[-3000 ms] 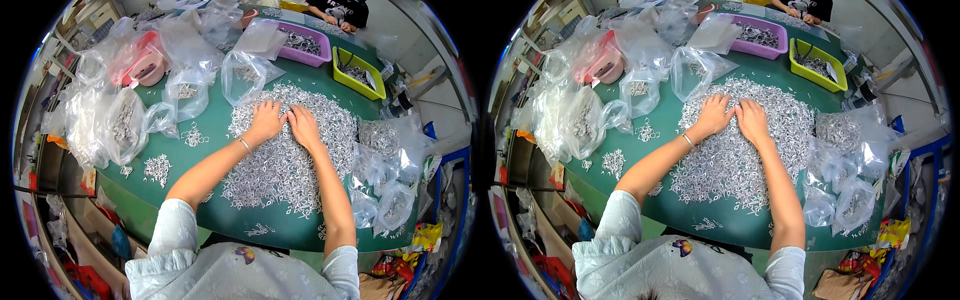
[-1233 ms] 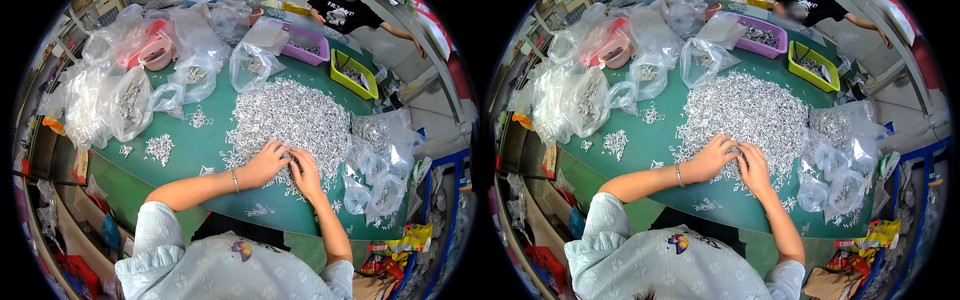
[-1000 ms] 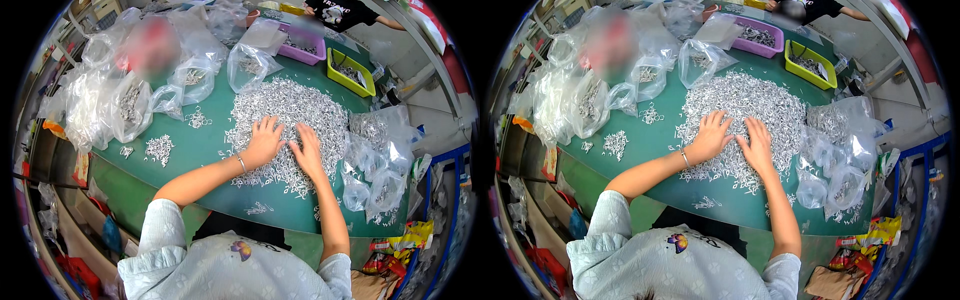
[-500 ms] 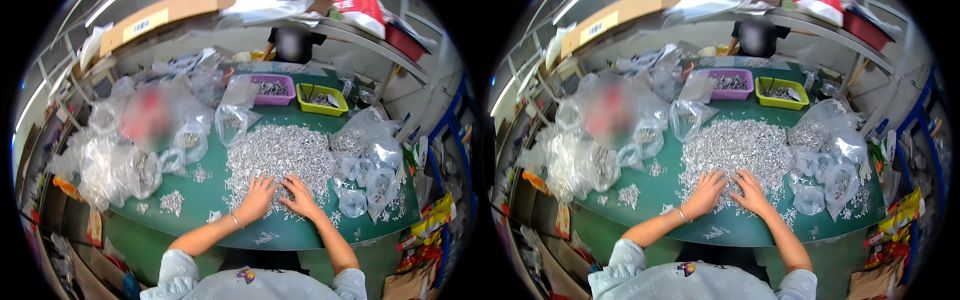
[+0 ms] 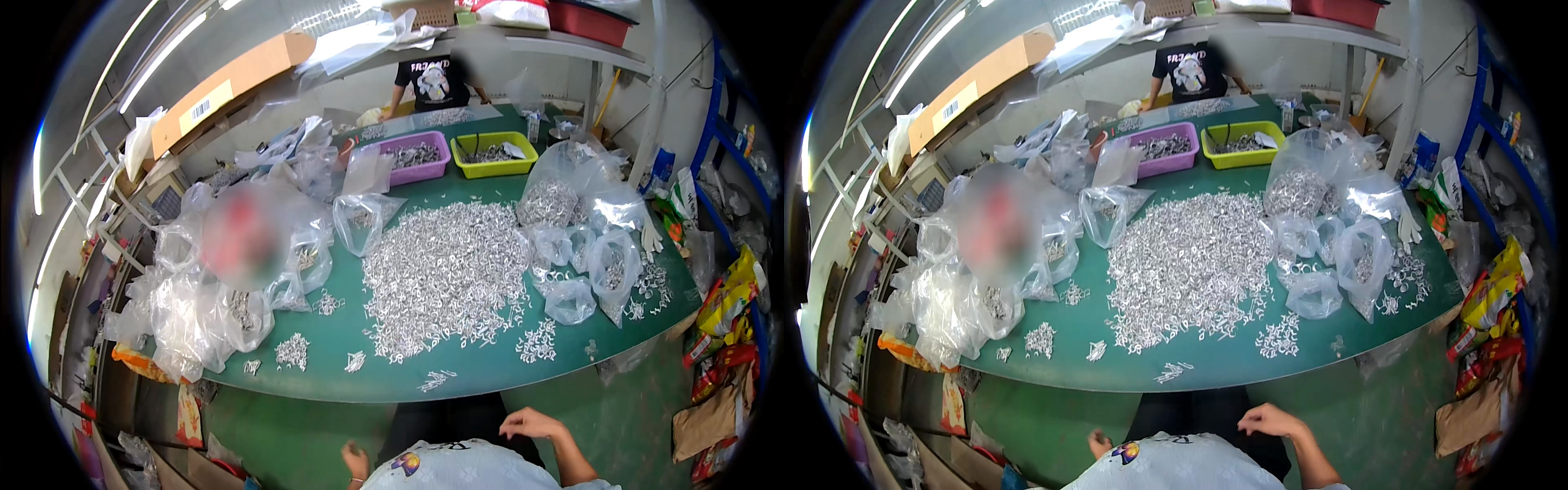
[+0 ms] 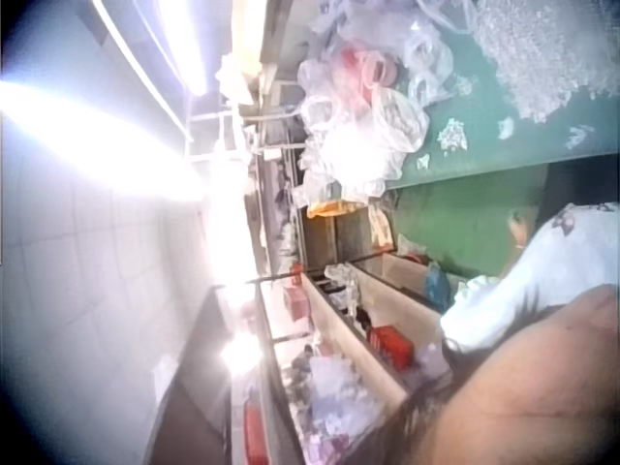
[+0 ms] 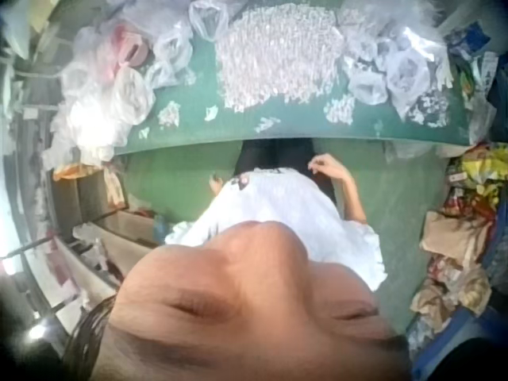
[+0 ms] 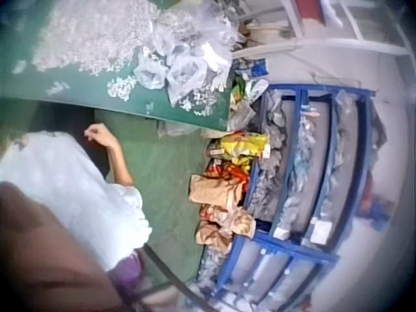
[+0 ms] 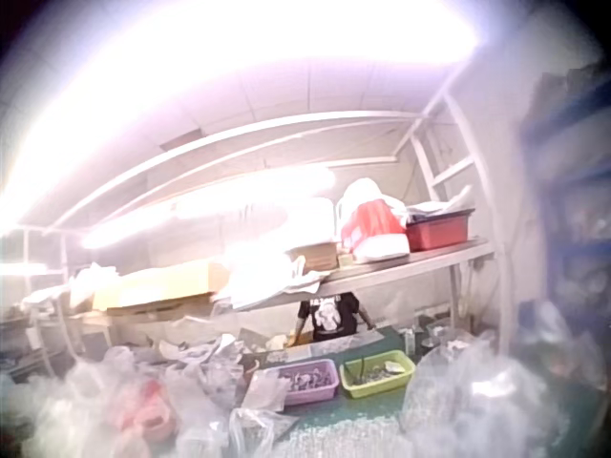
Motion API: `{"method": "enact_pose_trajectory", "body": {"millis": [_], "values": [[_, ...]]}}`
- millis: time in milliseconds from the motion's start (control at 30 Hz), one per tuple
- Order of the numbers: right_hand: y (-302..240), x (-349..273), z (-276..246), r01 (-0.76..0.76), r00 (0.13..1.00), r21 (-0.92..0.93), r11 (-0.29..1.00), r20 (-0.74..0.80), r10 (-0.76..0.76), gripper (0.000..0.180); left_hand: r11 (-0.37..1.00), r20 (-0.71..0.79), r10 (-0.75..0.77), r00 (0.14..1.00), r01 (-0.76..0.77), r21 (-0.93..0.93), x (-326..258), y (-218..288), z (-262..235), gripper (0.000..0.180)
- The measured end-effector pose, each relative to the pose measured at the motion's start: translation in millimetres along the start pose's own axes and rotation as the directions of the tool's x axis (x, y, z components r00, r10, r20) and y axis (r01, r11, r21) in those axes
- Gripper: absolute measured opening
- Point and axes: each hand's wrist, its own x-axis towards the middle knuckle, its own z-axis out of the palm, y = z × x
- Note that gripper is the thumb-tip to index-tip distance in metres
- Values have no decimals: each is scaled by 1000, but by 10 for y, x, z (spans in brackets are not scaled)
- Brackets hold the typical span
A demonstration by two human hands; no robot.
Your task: The person sorts small metal components on a table by hand, picking individual pieces from a large central pile and placing them into smaller grouped piles or nearby bags.
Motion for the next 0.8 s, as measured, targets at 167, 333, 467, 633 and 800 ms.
{"method": "enact_pose_trajectory", "body": {"millis": [167, 333, 467, 633, 800], "values": [[1965, 420, -118, -362, 856, -3, 932, -396, 331, 21, 778, 574, -628, 526, 447, 442, -348, -909, 62, 28], [3693, 393, -93, 108, 967, 517, 849, -252, 31, 32, 652, 626, -729, 276, 558, 513, -276, -826, 81, 27], [3220, 839, 53, -699, 683, 79, 710, -220, 697, 31, 644, 608, -735, 300, 589, 489, 0, -584, 646, 28], [2746, 1295, -281, -738, 609, 134, 661, -289, 739, 30, 623, 602, -746, 286, 620, 478, 317, -343, 1131, 31], [2491, 1473, -424, -733, 598, 129, 668, -347, 723, 30, 631, 615, -738, 278, 607, 483, 470, -266, 1255, 35]]}}
